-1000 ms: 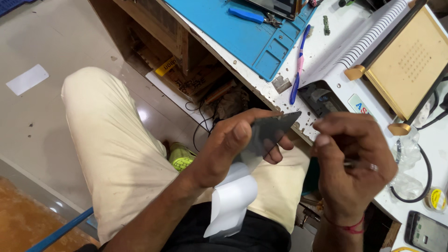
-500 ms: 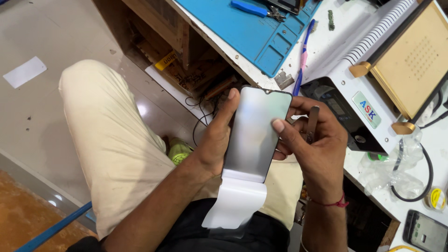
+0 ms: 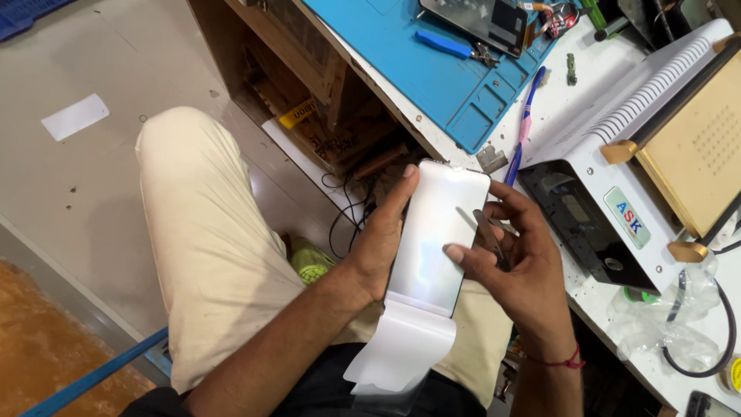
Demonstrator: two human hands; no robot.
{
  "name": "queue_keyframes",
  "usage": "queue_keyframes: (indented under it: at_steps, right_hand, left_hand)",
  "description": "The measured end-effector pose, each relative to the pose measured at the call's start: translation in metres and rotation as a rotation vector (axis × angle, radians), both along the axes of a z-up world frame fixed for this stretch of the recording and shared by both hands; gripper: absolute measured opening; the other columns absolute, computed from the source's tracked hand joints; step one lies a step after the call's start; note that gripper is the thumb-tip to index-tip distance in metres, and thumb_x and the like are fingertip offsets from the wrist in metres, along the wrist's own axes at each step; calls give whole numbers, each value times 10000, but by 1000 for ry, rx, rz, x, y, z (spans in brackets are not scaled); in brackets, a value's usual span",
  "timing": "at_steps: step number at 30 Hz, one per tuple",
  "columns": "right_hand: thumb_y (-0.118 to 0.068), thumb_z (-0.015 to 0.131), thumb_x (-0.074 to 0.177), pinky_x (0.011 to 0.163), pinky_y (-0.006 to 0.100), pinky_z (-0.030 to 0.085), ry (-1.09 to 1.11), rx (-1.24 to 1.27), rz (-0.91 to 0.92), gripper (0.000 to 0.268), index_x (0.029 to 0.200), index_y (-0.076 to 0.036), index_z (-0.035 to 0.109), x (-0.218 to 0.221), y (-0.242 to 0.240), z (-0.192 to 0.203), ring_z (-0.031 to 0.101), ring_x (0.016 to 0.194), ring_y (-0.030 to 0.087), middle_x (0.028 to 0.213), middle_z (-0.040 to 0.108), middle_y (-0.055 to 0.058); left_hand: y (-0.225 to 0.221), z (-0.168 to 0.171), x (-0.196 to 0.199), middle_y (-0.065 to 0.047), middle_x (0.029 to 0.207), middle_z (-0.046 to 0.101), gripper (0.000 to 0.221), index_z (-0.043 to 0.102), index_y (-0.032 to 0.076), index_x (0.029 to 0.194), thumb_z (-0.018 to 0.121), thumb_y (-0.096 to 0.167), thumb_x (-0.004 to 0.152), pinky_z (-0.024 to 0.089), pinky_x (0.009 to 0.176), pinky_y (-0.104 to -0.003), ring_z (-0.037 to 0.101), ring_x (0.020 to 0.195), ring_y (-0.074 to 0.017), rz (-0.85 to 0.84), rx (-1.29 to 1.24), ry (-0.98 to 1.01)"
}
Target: The person removes a protective film from a smartphone screen using tweezers and then applies a white screen protector. They peel off the backing layers and align the protector on the screen.
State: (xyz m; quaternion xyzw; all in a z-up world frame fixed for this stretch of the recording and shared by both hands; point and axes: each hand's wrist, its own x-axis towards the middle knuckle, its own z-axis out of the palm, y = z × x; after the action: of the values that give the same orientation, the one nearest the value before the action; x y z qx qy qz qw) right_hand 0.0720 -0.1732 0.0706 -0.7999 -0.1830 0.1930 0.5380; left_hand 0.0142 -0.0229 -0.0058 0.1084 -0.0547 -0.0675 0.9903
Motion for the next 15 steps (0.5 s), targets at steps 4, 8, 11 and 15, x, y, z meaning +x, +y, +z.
queue_keyframes:
  at_steps: [4, 8, 11, 15]
  right_hand:
    - [-75, 770, 837, 594, 240, 633, -25, 1, -129, 598, 1387, -13, 544, 8, 7, 3, 732, 848, 110, 1129, 646, 82]
    - [-112, 760, 956, 532, 209, 485, -196, 17, -136, 442, 1361, 1, 626, 19, 16, 2, 626, 760, 73, 1096, 670, 63]
    - [-172, 803, 919, 492, 218, 468, -202, -6, -216, 475, 1327, 4, 634, 21, 22, 0, 621, 735, 74, 1090, 660, 68]
    - [-257, 917, 738, 555, 249, 549, -435, -289, -63, 796, 1402, -5, 560, 14, 20, 3, 628, 744, 121, 1152, 618, 89]
  left_hand:
    - [-3, 2, 1, -251, 1275, 606, 867, 408, 11, 1550, 317, 710, 1046, 610, 915, -544, 694, 1086, -376, -35, 5, 45]
    - [-4, 2, 0, -248, 1249, 597, 887, 390, 16, 1564, 344, 730, 1039, 588, 916, -577, 657, 1074, -405, -30, 39, 45]
    - [-6, 1, 1, -217, 1244, 595, 838, 374, 63, 1526, 345, 700, 983, 603, 908, -599, 678, 1119, -374, -40, 55, 123]
    - [-5, -3, 3, -220, 1262, 635, 799, 410, 51, 1531, 317, 667, 1031, 614, 926, -519, 697, 1140, -294, -5, 24, 150]
